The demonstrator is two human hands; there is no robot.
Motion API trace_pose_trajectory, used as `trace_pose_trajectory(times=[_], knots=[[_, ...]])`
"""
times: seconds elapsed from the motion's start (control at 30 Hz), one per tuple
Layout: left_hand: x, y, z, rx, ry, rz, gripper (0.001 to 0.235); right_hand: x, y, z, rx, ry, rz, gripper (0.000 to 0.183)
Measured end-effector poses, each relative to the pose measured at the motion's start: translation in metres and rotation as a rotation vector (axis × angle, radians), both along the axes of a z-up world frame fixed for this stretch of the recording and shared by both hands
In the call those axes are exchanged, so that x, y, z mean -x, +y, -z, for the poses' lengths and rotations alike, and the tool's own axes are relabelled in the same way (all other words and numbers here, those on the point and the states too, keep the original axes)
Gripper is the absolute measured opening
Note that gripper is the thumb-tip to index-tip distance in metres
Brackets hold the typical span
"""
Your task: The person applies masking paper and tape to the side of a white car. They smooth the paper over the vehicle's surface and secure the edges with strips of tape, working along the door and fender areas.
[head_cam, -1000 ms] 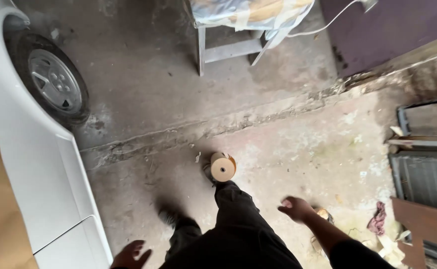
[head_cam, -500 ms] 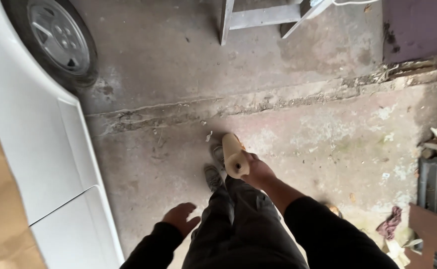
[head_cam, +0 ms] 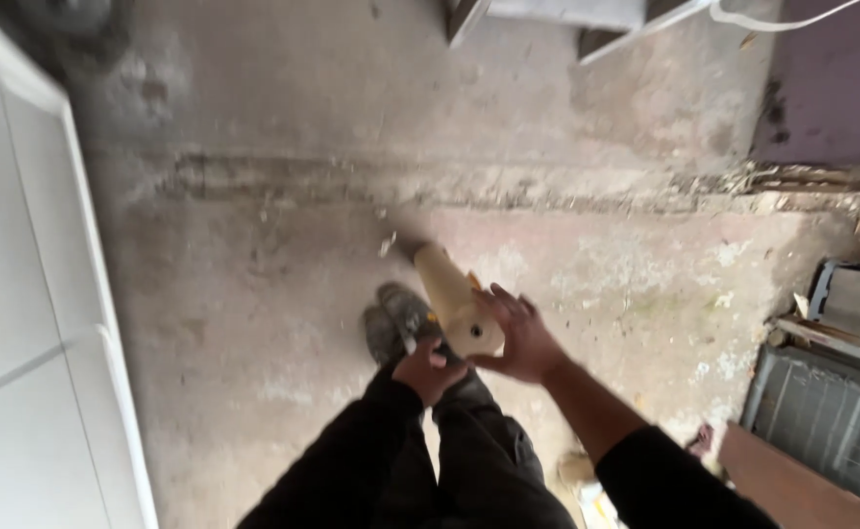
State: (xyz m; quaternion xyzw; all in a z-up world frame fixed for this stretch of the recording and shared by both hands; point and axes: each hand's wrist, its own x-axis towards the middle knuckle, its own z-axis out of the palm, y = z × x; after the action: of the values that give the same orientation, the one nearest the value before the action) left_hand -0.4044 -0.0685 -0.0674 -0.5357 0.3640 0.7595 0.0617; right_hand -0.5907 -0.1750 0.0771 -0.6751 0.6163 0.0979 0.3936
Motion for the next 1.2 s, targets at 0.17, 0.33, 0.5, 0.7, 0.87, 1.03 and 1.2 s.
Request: trace_pose_trajectory(times=[0.17,0.33,0.5,0.7,0.87,1.03,1.2], knots=[[-0.004,0.017,0.008,-0.063,0.025,-0.064,0.101,0.028,0.070,0.047,-0.392,0.107,0.328,0.089],[0.005,0.037,0.013,-0.037,-0.012,-0.097,0.100,0.004,0.150,0.055,-0.790,-0.327,0.542,0.059],[-0.034,0.034,0.045,0.081,-0.368,0.130,0.040,-0.041,0.137,0.052,-0.652,-0.348,0.260,0.038],[-0.075,-0.033,0.014,0.279,-0.203,0.317,0.035,-0.030,0.099,0.042,-0.623,-0.004,1.276,0.043],[0.000,0.001,0.011,0.168,0.031,0.159,0.061,-0.028,0.035,-0.004,0.255,0.086,0.545,0.049],[0.038,0.023,-0.020,-0.086,0.171,-0.229,0.080,0.012,-0.005,0.031,-0.285,-0.122,0.045,0.076],[0.035,0.008,-0.040,-0.482,0.033,-0.343,0.098,0.075,0.104,0.103,-1.092,-0.320,0.943,0.090]])
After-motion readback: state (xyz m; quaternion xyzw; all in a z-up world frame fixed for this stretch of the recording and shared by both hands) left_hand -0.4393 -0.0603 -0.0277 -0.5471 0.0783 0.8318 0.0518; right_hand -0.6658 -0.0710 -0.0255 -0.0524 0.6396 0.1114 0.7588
